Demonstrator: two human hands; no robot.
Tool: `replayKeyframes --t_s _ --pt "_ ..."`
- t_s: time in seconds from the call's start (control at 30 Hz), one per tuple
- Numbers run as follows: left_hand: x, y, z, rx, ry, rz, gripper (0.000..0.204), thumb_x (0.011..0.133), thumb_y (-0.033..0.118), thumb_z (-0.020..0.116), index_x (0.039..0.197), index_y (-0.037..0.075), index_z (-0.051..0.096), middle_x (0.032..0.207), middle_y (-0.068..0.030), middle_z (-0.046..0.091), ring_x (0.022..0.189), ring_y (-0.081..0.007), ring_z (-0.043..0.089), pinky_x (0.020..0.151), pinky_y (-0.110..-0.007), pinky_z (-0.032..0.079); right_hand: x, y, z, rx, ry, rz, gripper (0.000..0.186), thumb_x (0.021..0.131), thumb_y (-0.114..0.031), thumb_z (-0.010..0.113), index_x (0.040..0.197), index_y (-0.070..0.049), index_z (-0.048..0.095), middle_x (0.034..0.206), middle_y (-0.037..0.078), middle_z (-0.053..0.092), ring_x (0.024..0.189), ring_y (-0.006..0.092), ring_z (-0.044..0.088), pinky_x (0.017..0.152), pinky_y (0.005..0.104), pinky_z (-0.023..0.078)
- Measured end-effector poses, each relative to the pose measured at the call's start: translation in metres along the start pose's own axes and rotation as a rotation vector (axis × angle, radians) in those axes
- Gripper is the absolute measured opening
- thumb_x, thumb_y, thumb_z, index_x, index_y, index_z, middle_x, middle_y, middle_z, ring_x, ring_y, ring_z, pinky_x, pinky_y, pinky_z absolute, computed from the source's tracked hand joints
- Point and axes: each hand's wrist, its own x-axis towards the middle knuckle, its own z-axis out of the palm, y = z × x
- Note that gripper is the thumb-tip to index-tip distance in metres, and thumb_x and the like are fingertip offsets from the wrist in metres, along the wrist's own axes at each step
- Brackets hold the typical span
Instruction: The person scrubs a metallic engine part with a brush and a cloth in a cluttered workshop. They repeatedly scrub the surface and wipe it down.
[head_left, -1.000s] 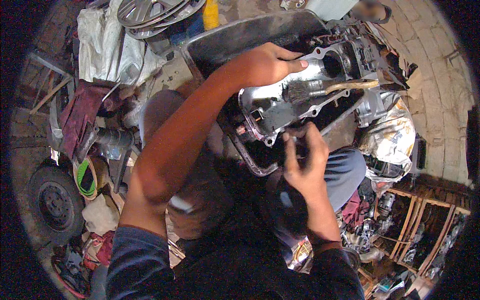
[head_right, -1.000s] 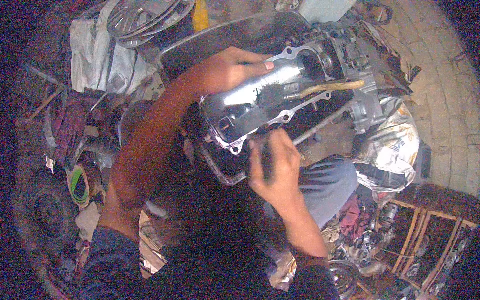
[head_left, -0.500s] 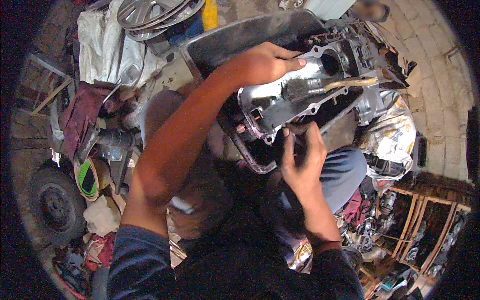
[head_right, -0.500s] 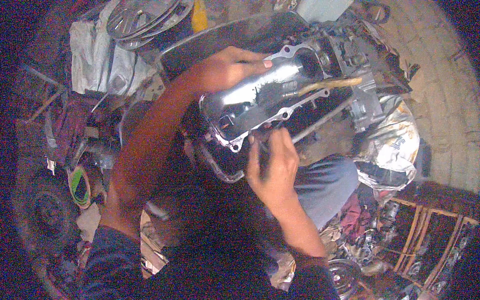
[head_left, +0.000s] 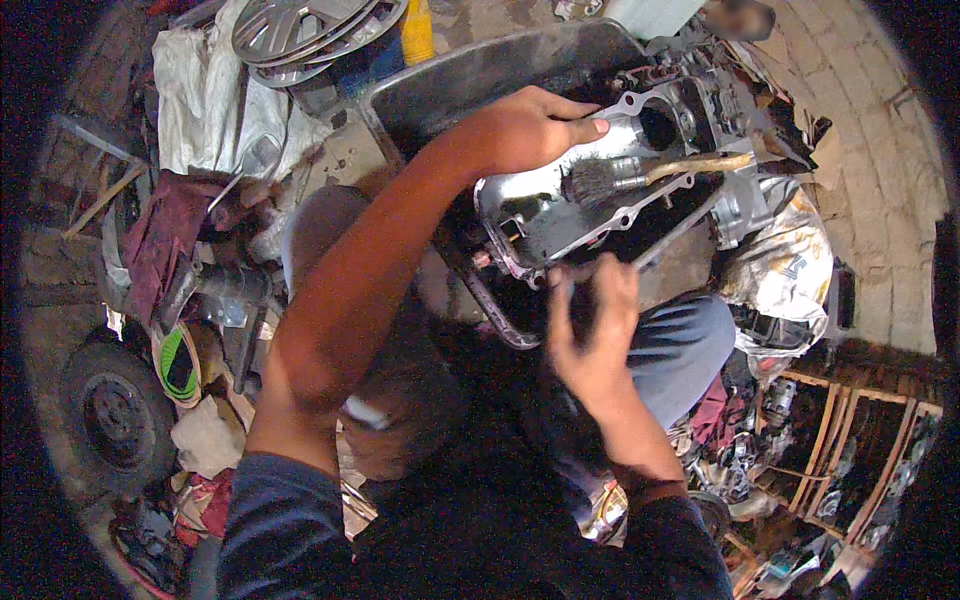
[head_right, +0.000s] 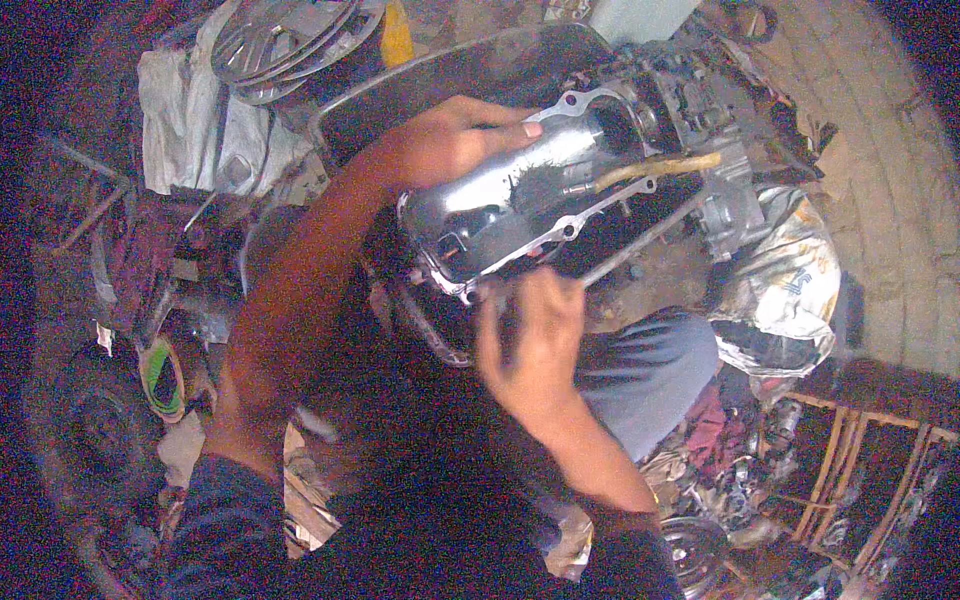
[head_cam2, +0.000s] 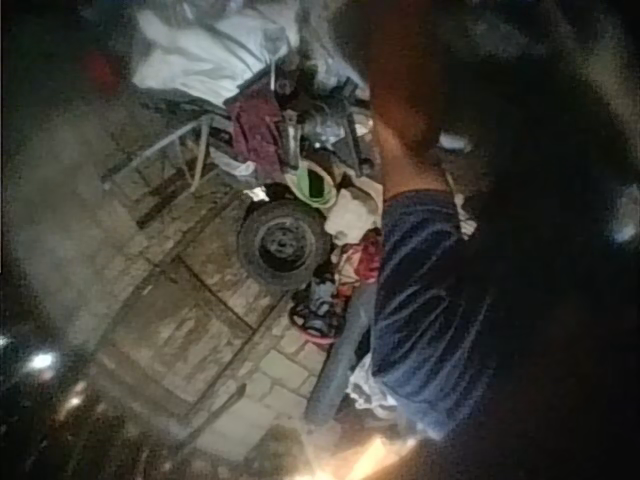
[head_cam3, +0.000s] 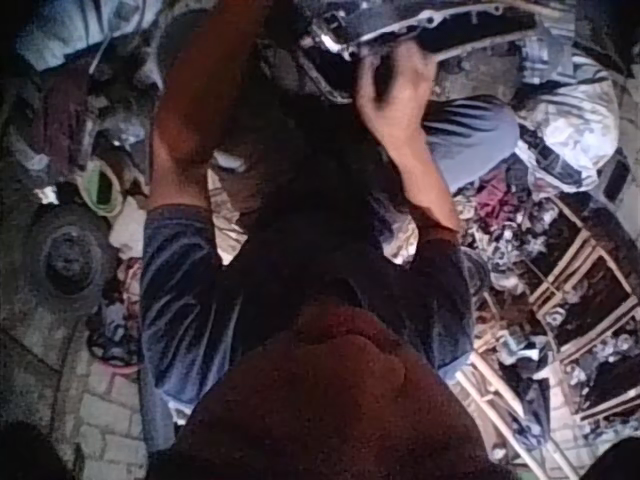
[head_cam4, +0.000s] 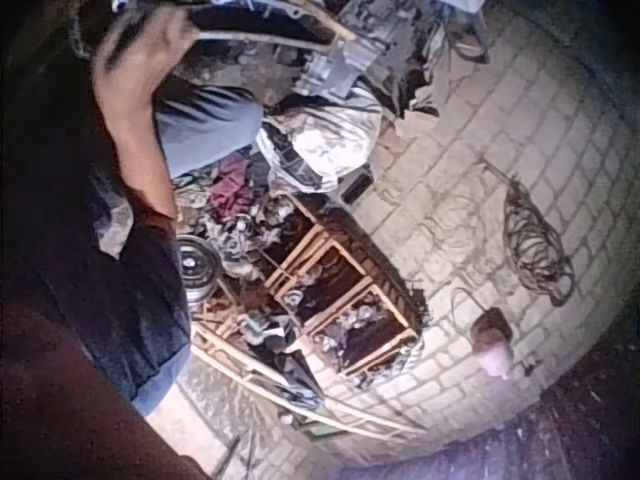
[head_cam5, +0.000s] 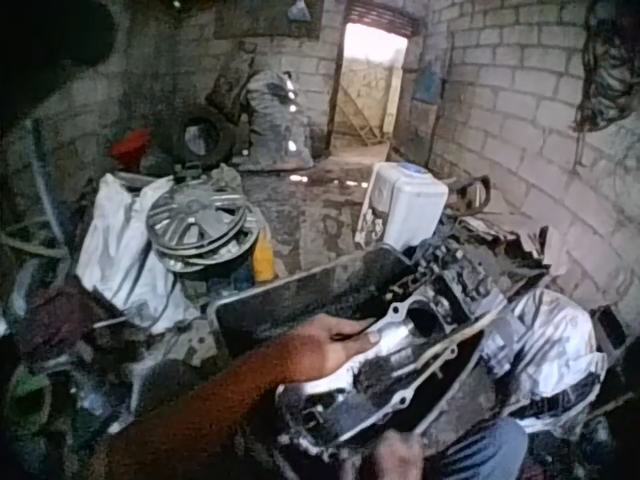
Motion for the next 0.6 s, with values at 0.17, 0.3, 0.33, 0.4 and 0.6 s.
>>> replayKeyframes --t_s 0.17,0.3,0.33,0.4,0.6 --pt "0.004 -0.003 0.003 0.006 -0.008 -0.016 0.064 0.095 0.061 0.063 0.138 0.013 0.066 0.134 -0.0225 0.066 0.126 -0.038 0.063 0.108 -0.04 0.045 -0.004 -0.012 0.001 0.028 -0.083 -0.039 0.014 0.083 -0.001 0.071 0.09 -0.001 0.059 0.083 0.015 0.057 0.078 0.0372 0.055 0.077 0.0487 0.037" --pt "0.002 -0.002 0.001 0.01 0.009 -0.002 0.065 0.095 0.061 0.063 0.138 0.012 0.066 0.135 -0.0223 0.066 0.127 -0.0378 0.062 0.108 -0.04 0.045 0.003 -0.002 -0.004 0.006 0.067 0.072 0.015 0.081 0.007 0.072 0.088 0.0 0.061 0.084 0.015 0.059 0.079 0.0342 0.051 0.078 0.0428 0.038" --pt "0.0 -0.001 0.0 0.033 0.015 -0.013 0.065 0.095 0.06 0.063 0.138 0.012 0.066 0.135 -0.0223 0.066 0.126 -0.0376 0.063 0.108 -0.04 0.045 0.005 -0.004 -0.004 0.01 0.07 0.08 0.015 0.081 0.007 0.072 0.087 0.0 0.061 0.084 0.015 0.059 0.08 0.0338 0.051 0.078 0.0426 0.038" --pt "-0.002 0.01 0.0 0.071 0.026 -0.02 0.064 0.096 0.06 0.063 0.137 0.011 0.066 0.134 -0.0223 0.066 0.126 -0.0373 0.063 0.108 -0.039 0.045 -0.003 -0.011 -0.004 0.001 -0.02 0.04 0.012 0.084 0.005 0.072 0.087 -0.001 0.062 0.083 0.015 0.062 0.081 0.0321 0.052 0.078 0.0421 0.039" --pt "-0.009 0.018 -0.002 0.061 0.042 -0.037 0.062 0.097 0.058 0.062 0.137 0.01 0.066 0.131 -0.0222 0.068 0.121 -0.0361 0.066 0.105 -0.039 0.047 0.001 0.003 -0.001 0.032 0.05 0.063 0.016 0.081 0.0 0.072 0.089 -0.002 0.058 0.083 0.014 0.058 0.079 0.0349 0.055 0.078 0.0464 0.037"
